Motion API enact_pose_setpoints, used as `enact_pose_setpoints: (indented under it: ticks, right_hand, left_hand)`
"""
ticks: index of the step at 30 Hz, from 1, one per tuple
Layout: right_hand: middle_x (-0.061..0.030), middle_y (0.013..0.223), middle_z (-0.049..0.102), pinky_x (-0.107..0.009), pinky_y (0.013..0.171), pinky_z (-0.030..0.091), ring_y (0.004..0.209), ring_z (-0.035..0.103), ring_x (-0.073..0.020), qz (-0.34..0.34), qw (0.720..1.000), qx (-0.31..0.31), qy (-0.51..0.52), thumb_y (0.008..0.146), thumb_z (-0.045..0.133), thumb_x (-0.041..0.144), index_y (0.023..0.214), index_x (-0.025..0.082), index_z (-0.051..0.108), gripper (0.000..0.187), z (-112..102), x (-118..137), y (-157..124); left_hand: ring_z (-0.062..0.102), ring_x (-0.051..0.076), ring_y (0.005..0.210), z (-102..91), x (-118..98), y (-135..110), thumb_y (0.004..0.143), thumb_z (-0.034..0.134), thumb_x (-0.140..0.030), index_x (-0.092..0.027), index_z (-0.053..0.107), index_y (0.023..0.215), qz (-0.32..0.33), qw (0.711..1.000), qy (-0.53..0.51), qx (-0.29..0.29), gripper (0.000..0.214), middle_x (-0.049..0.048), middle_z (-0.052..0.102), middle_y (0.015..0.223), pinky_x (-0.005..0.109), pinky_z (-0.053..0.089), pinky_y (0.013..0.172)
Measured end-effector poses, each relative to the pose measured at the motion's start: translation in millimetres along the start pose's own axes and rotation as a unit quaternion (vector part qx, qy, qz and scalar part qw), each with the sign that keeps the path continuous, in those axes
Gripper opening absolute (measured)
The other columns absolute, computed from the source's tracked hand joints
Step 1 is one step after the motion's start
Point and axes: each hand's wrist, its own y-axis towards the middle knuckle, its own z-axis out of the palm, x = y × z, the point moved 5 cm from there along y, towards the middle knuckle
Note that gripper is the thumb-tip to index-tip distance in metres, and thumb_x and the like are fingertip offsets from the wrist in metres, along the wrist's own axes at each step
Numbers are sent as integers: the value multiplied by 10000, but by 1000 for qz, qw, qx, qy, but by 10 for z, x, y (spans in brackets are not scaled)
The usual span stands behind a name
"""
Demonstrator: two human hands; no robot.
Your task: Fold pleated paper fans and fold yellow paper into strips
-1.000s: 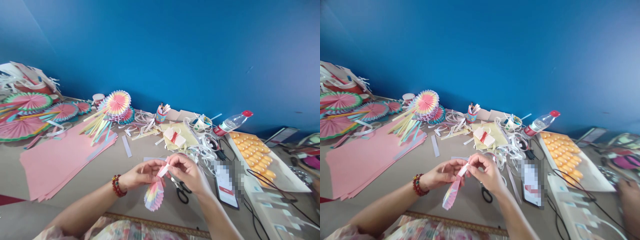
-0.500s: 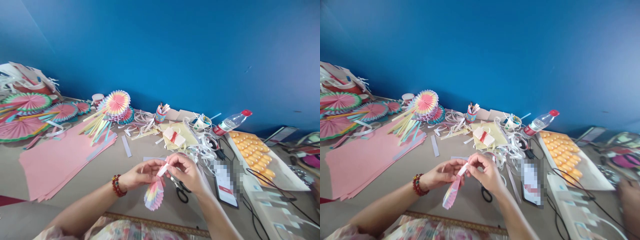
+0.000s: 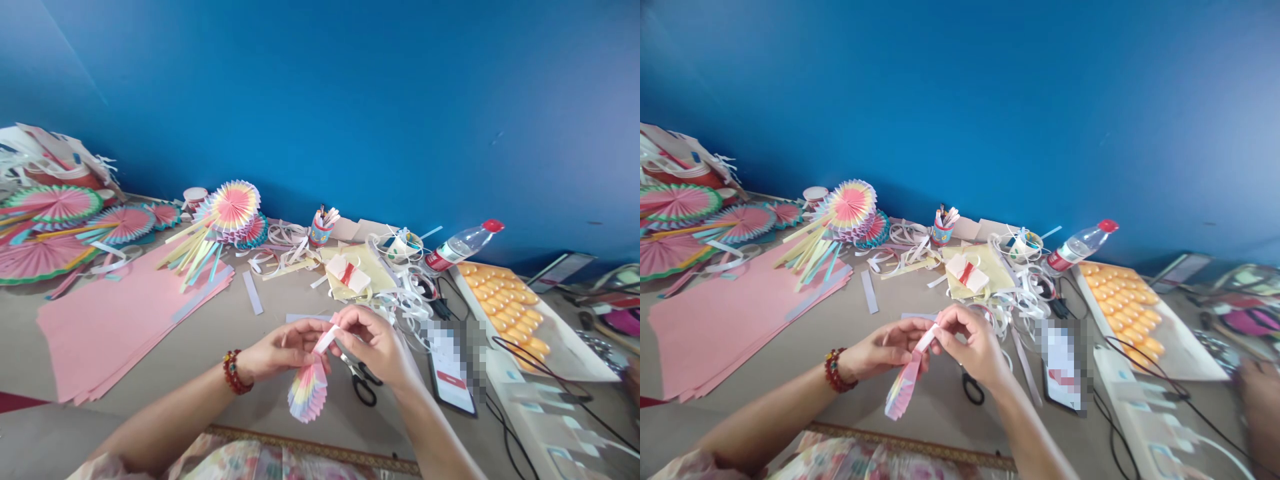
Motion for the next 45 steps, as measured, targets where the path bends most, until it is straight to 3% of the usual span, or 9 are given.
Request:
enact_pose_setpoints:
  ticks: [6,17,45]
  right_hand:
    - [-37,838,634,-267,672,535,822,669,-186,-9,1000,-1,-27,881,636,259,748,200,609,148,-7,78,14]
    - [-44,888,630,-259,657,510,799,635,-168,-25,998,3,-61,875,633,205,761,205,614,115,-29,66,27]
    - [-36,851,630,-279,681,484,781,614,-170,6,999,31,-23,894,630,264,762,198,604,150,-59,-41,51]
  left_hand:
    - [660,215,925,-2,-3,0,823,707,-174,-166,574,1304,-2,1000,5,2,499,161,629,1160,370,496,873]
    - [655,227,933,-8,4,-12,824,703,-168,-170,564,1311,-2,1000,14,4,506,168,623,1167,397,485,883]
    - [666,227,924,-6,1,-6,822,713,-192,-175,566,1306,-4,1000,22,5,506,172,634,1172,396,486,877]
